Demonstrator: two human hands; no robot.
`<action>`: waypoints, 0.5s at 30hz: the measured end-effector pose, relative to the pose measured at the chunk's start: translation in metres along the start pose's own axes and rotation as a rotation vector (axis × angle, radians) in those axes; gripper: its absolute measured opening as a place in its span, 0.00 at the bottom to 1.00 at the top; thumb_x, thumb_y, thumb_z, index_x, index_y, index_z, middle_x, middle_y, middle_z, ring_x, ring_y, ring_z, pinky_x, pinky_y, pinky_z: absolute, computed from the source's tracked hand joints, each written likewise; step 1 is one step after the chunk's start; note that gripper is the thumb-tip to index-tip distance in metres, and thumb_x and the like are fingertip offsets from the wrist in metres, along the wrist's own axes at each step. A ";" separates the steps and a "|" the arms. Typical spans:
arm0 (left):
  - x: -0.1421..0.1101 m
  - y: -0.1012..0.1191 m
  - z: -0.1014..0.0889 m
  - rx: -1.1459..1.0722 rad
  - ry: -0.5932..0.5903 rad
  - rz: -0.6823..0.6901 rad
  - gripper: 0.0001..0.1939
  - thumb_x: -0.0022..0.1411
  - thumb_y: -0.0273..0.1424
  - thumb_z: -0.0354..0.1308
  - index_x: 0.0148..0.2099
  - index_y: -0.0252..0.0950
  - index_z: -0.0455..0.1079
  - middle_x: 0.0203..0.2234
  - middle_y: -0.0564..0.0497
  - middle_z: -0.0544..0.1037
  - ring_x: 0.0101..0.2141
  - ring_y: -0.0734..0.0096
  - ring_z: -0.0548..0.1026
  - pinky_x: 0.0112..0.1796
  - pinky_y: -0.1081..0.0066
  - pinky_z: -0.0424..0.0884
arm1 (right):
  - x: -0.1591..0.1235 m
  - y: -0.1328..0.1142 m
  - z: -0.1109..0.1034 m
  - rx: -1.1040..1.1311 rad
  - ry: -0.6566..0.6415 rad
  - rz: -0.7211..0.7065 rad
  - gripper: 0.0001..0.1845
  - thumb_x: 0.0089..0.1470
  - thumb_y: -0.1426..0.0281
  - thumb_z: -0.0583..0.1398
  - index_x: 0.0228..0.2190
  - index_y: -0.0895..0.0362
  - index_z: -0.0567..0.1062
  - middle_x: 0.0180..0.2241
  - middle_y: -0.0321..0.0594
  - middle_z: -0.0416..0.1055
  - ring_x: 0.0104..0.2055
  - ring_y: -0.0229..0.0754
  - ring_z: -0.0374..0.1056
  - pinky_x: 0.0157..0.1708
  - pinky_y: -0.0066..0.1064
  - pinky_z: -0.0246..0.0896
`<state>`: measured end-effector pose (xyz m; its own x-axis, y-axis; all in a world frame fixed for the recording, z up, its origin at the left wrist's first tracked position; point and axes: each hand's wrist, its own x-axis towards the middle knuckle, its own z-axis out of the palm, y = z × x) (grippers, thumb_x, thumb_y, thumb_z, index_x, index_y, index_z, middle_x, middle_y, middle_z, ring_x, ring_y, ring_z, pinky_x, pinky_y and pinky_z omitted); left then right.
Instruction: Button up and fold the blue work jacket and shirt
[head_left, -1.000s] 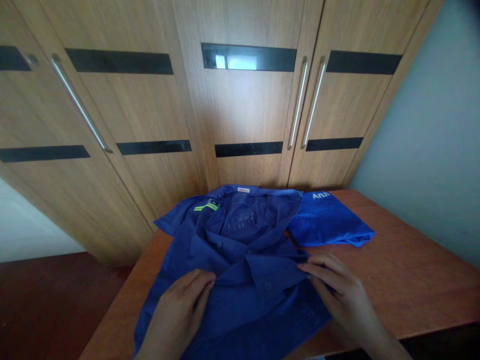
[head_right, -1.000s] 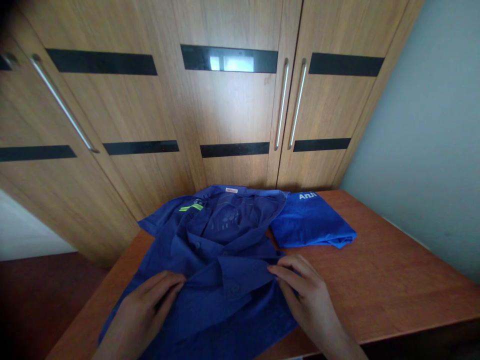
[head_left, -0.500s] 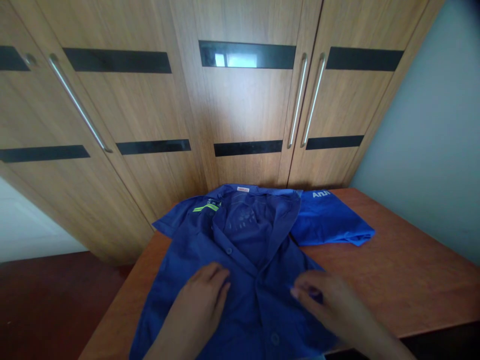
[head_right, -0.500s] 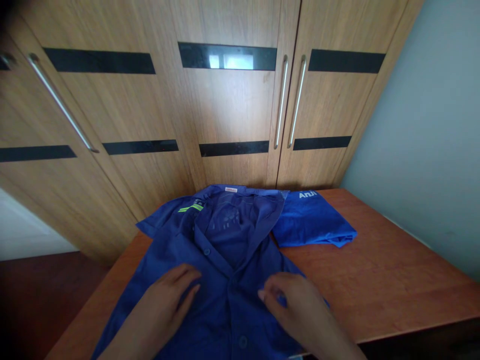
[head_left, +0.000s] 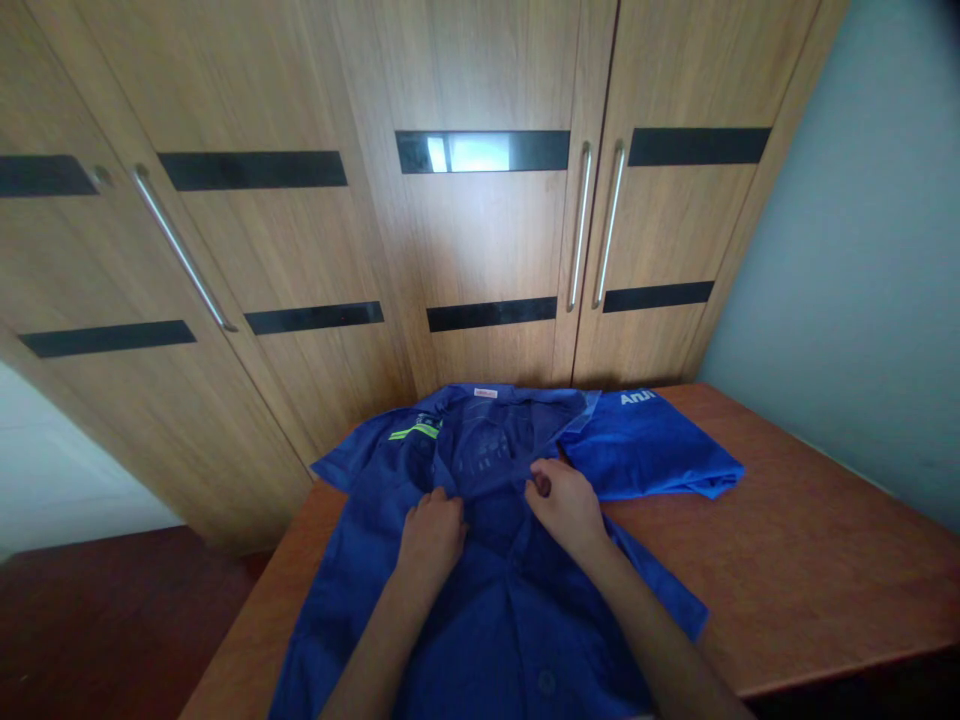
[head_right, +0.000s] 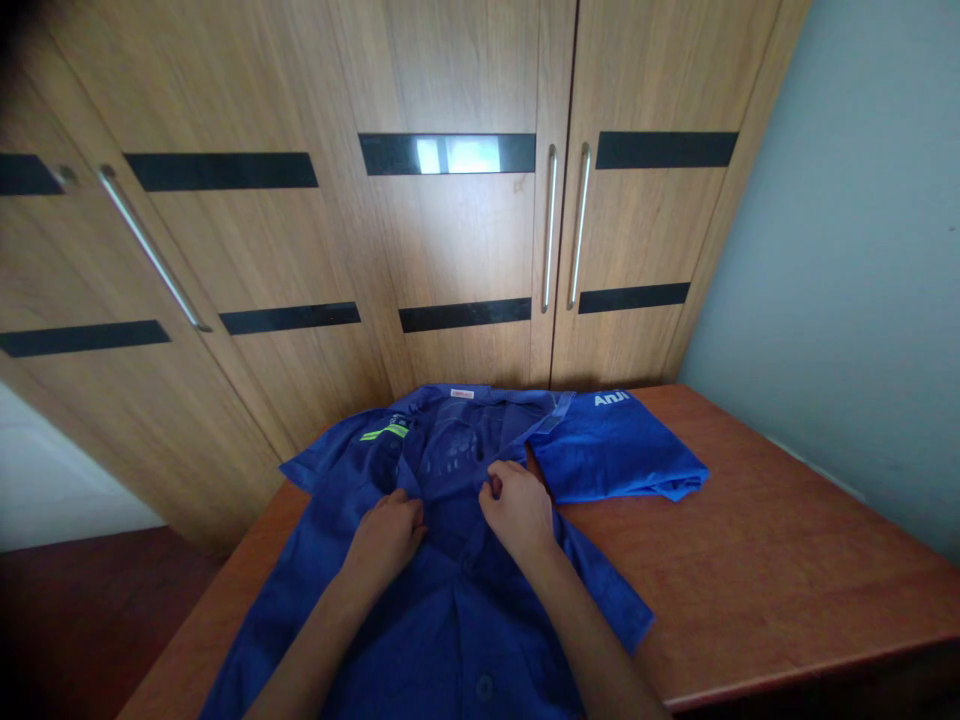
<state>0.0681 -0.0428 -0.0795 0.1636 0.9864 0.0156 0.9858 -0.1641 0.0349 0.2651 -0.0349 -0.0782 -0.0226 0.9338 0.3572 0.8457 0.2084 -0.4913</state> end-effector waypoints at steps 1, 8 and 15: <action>0.000 0.000 0.000 0.010 0.011 -0.012 0.08 0.57 0.29 0.55 0.39 0.33 0.72 0.39 0.39 0.74 0.42 0.55 0.74 0.40 0.61 0.67 | 0.003 -0.003 0.002 0.055 -0.001 -0.015 0.06 0.51 0.73 0.56 0.23 0.55 0.70 0.25 0.35 0.69 0.28 0.37 0.66 0.29 0.26 0.54; 0.004 -0.001 0.005 -0.019 -0.037 -0.004 0.06 0.56 0.28 0.57 0.38 0.34 0.71 0.37 0.42 0.75 0.40 0.59 0.74 0.39 0.66 0.67 | 0.004 -0.017 0.042 0.169 -0.204 -0.151 0.10 0.45 0.76 0.58 0.29 0.52 0.76 0.30 0.35 0.73 0.32 0.37 0.67 0.29 0.25 0.54; 0.007 -0.009 0.000 -0.077 -0.070 -0.007 0.04 0.58 0.30 0.56 0.36 0.39 0.71 0.33 0.47 0.78 0.35 0.62 0.76 0.32 0.71 0.65 | 0.001 0.003 0.079 0.541 -0.271 -0.104 0.14 0.42 0.78 0.58 0.30 0.54 0.80 0.22 0.34 0.72 0.25 0.35 0.65 0.26 0.24 0.55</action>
<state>0.0606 -0.0343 -0.0800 0.1616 0.9854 -0.0545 0.9816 -0.1548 0.1117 0.2250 -0.0108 -0.1421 -0.2853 0.9267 0.2446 0.4427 0.3538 -0.8239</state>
